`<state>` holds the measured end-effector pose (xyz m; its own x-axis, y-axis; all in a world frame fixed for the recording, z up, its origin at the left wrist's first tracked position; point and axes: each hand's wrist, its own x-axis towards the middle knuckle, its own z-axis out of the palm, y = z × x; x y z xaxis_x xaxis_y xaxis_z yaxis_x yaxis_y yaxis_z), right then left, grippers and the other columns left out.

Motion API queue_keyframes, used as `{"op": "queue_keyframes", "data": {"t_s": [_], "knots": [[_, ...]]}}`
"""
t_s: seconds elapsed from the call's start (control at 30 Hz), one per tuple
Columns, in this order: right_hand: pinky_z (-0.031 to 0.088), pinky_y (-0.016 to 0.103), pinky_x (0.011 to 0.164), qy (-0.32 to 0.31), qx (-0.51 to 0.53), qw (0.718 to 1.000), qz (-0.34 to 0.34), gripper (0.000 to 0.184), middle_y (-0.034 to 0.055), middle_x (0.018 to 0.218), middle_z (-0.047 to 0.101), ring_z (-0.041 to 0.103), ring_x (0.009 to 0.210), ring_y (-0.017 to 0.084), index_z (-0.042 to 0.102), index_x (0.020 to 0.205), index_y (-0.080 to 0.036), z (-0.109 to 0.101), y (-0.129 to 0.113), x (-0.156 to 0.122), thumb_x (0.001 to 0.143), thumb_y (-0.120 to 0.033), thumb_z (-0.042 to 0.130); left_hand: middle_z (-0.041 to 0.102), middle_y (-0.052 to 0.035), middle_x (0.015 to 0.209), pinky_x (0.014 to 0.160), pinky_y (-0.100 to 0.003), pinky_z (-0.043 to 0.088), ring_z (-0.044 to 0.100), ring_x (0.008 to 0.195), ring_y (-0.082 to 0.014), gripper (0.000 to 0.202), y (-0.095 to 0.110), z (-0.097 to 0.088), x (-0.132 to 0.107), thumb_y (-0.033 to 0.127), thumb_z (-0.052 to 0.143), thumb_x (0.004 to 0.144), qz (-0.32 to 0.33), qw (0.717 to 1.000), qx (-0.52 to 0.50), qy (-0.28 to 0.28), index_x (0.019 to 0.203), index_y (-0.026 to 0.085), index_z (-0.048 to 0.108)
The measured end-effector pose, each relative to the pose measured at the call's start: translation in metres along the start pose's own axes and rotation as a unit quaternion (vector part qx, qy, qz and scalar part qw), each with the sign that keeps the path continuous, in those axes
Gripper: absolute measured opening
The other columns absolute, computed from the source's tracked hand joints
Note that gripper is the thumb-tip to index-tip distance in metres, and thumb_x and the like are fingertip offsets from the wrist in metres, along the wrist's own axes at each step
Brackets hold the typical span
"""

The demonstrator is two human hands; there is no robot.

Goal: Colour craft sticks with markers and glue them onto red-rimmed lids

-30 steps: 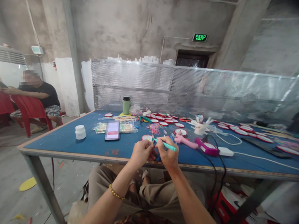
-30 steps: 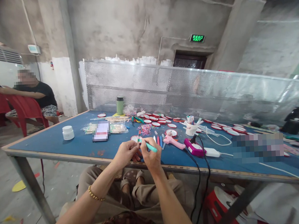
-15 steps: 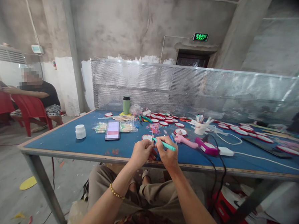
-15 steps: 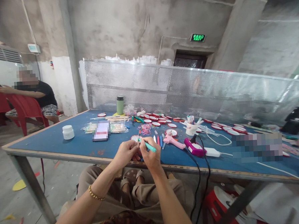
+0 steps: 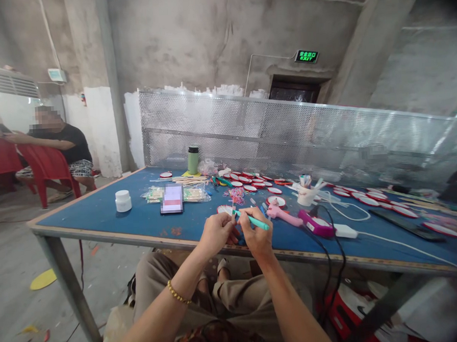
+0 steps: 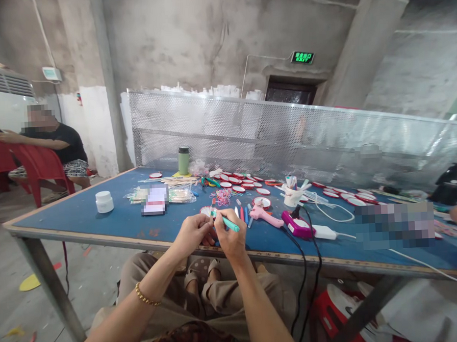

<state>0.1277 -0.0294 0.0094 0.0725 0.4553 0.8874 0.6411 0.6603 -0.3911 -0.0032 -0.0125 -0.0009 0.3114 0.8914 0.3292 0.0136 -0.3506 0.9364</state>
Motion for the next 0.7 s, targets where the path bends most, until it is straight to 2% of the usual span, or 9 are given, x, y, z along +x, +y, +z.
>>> {"op": "queue_keyframes", "data": {"t_s": [0.17, 0.33, 0.7], "knots": [[0.050, 0.027, 0.059, 0.005, 0.001, 1.000, -0.002, 0.018, 0.0003, 0.067, 0.065, 0.061, 0.059, 0.015, 0.061, 0.082, -0.021, -0.0006, -0.0009, -0.0005, 0.094, -0.028, 0.050, 0.070, -0.0040, 0.063, 0.042, -0.021, 0.048, 0.066, 0.049, -0.0151, 0.033, 0.0024, -0.0005, -0.0006, 0.047, 0.054, 0.085, -0.005, 1.000, -0.010, -0.003, 0.068, 0.018, 0.053], [0.049, 0.027, 0.057, -0.002, -0.001, 1.000, -0.013, 0.019, -0.0006, 0.065, 0.065, 0.060, 0.057, 0.014, 0.062, 0.080, -0.021, -0.0005, -0.0011, -0.0007, 0.092, -0.029, 0.051, 0.064, -0.0008, 0.055, 0.042, -0.020, 0.047, 0.066, 0.048, -0.0151, 0.031, 0.0043, -0.0008, -0.0011, 0.044, 0.055, 0.085, -0.008, 1.000, -0.013, 0.000, 0.067, 0.019, 0.052], [0.049, 0.027, 0.057, -0.012, -0.004, 1.000, -0.017, 0.018, -0.0009, 0.064, 0.065, 0.060, 0.056, 0.014, 0.062, 0.081, -0.021, -0.0002, 0.0006, -0.0007, 0.093, -0.027, 0.050, 0.063, 0.0003, 0.054, 0.042, -0.021, 0.048, 0.065, 0.048, -0.0153, 0.028, 0.0011, -0.0002, 0.0004, 0.041, 0.055, 0.084, -0.005, 1.000, -0.016, 0.001, 0.066, 0.019, 0.052]]}}
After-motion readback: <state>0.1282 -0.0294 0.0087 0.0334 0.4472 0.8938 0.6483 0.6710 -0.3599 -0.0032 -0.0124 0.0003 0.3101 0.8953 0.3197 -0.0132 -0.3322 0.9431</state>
